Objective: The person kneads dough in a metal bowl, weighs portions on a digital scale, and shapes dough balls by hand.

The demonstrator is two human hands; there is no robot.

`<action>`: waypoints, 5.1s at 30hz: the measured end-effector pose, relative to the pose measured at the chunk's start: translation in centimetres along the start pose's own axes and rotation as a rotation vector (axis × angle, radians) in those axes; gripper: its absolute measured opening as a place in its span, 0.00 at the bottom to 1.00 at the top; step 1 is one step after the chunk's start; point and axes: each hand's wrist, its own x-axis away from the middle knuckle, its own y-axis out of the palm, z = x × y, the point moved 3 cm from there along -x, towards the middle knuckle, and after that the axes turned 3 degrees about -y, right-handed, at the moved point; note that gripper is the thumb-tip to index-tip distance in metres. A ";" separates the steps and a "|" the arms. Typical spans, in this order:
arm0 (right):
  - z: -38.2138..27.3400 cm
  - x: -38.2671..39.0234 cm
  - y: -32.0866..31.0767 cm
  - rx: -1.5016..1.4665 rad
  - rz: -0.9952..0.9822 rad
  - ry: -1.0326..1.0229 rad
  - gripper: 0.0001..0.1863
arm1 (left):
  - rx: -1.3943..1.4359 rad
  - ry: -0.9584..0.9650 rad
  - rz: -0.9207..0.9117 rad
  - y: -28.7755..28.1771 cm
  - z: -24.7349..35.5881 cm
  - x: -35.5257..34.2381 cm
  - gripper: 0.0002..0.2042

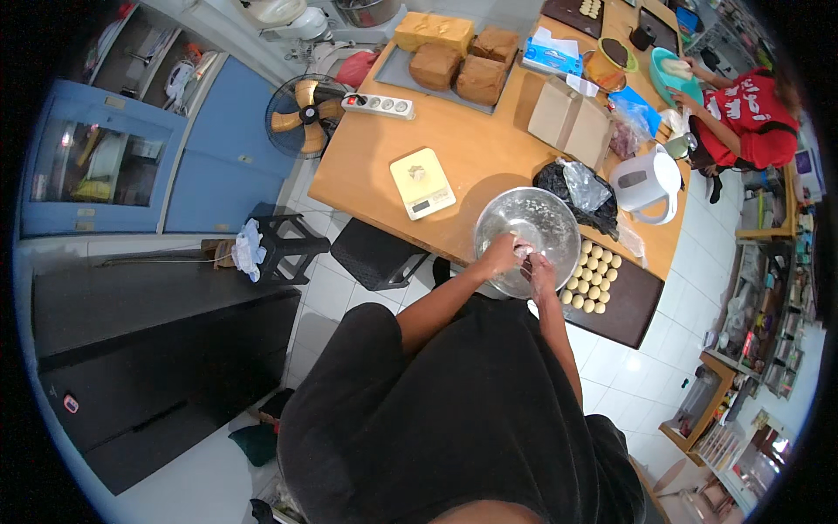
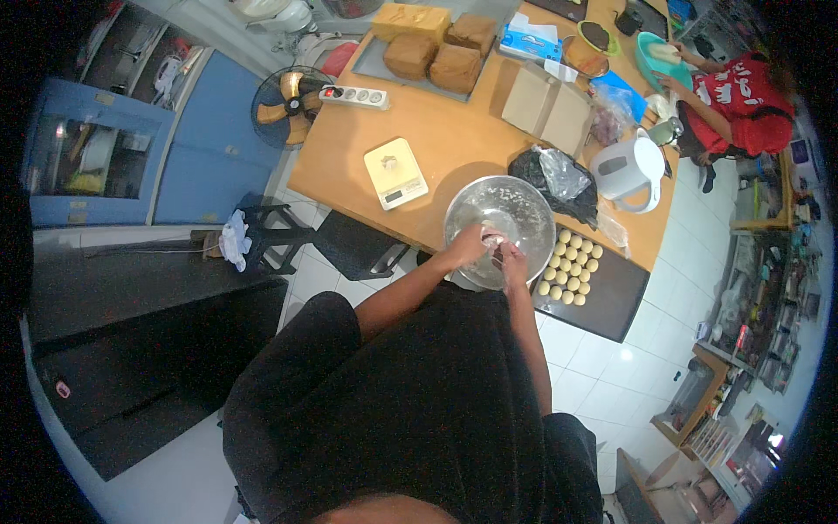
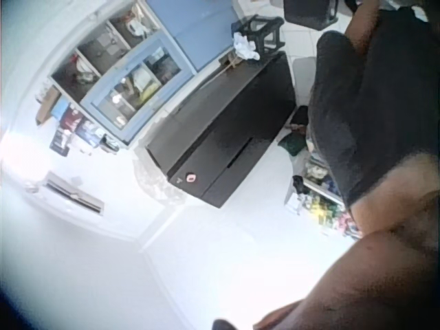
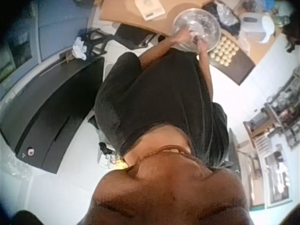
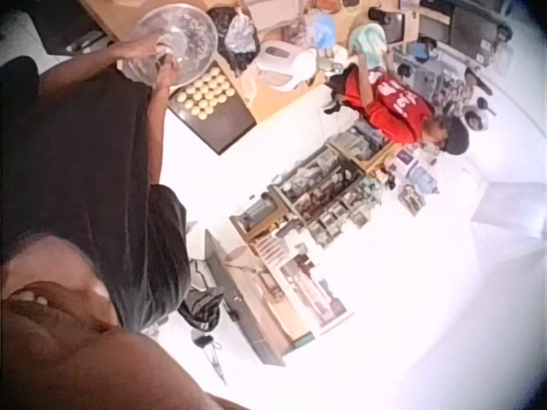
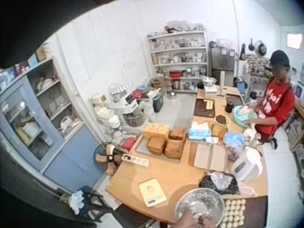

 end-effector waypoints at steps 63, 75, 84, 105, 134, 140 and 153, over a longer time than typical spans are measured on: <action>-5.6 1.7 4.5 0.284 -0.116 -0.476 0.16 | -0.152 0.006 -0.030 -8.7 -0.2 1.6 0.19; -4.2 2.5 5.0 0.322 -0.211 -0.400 0.11 | -0.384 -0.041 -0.098 -4.7 0.8 3.1 0.18; -4.4 1.8 3.6 0.234 -0.145 -0.431 0.08 | -0.401 -0.051 -0.155 -5.4 1.1 3.1 0.17; -4.4 1.2 1.6 0.011 -0.056 -0.177 0.14 | 0.063 -0.245 -0.022 -14.6 -1.0 5.7 0.21; -4.5 0.1 0.2 0.067 0.067 -0.266 0.14 | 0.509 -0.271 0.064 -14.1 0.0 4.6 0.17; -3.4 0.6 0.1 0.156 0.136 -0.218 0.20 | 0.629 -0.400 0.399 -21.7 -4.6 2.7 0.22; -2.0 1.3 -0.4 0.243 0.059 -0.360 0.11 | -0.163 -0.114 0.750 -26.0 -10.7 -3.2 0.20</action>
